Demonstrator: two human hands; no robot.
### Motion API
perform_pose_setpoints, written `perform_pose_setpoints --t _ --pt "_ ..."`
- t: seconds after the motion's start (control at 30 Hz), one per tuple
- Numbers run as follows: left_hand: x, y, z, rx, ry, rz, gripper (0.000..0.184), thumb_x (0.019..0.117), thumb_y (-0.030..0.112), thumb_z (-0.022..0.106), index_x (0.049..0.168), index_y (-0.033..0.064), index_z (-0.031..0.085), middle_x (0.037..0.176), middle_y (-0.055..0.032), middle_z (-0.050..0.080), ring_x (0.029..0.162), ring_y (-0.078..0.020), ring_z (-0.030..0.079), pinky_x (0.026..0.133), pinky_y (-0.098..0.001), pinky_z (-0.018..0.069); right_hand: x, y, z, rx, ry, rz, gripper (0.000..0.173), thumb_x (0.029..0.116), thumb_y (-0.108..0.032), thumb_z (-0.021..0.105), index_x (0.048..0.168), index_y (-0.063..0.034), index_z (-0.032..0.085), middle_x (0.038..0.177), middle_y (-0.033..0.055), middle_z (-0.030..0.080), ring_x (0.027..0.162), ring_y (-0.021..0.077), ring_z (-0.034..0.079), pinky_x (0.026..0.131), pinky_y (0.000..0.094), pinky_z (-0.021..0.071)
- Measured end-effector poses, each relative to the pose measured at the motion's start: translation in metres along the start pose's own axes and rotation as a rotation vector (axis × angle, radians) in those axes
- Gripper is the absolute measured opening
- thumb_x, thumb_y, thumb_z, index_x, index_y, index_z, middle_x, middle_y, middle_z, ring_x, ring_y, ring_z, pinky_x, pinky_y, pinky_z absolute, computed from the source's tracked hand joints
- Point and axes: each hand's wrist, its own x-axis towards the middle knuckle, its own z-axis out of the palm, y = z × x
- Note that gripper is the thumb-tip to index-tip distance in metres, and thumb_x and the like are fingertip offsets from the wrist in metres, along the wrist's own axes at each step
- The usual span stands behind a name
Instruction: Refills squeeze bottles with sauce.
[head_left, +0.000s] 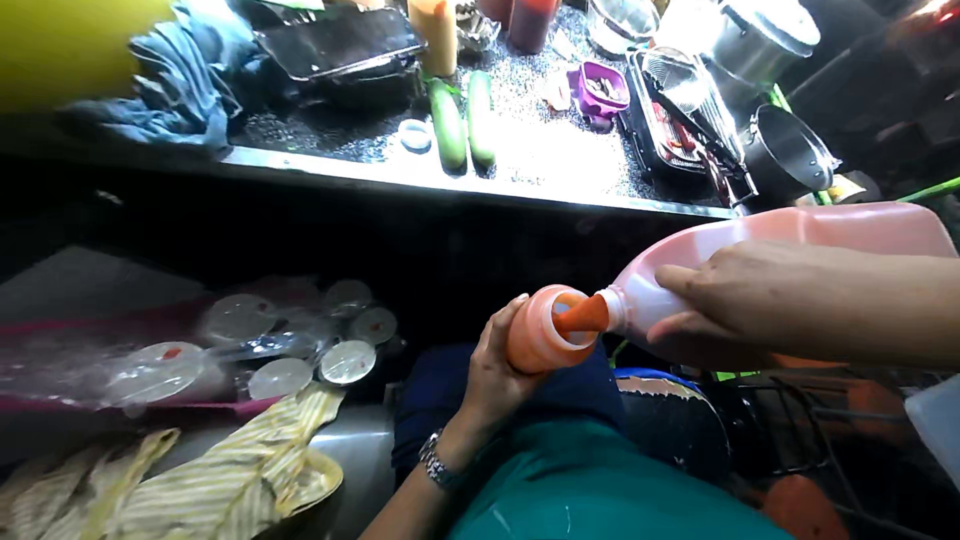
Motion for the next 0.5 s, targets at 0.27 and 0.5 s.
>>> perform_pose_setpoints --t 0.27,0.5 --pt "-0.0041 -0.0025 0.0022 -0.018 -0.003 -0.011 0.091 0.0700 0.031 0.091 0.145 0.0006 0.049 0.135 -0.0186 0.062 0.126 -0.0173 0.061 0.108 -0.0328 0.0505 -0.0006 -0.0011 0.0027 -0.029 -0.001 -0.015 0.051 0.1028 -0.061 0.043 0.090 -0.0152 0.062 0.054 -0.0044 0.046 0.049 0.0124 0.055 0.044 0.0310 0.0410" --pt "-0.0046 -0.0051 0.0052 -0.064 0.003 0.017 0.089 0.0687 0.030 0.092 0.141 -0.0015 0.051 0.133 -0.0186 0.063 0.127 -0.0181 0.060 0.109 -0.0326 0.0501 0.0018 0.0006 0.0033 -0.070 0.025 -0.033 0.052 0.1025 -0.061 0.042 0.084 -0.0160 0.059 0.052 -0.0050 0.043 0.047 0.0110 0.053 0.042 0.0291 0.0390"
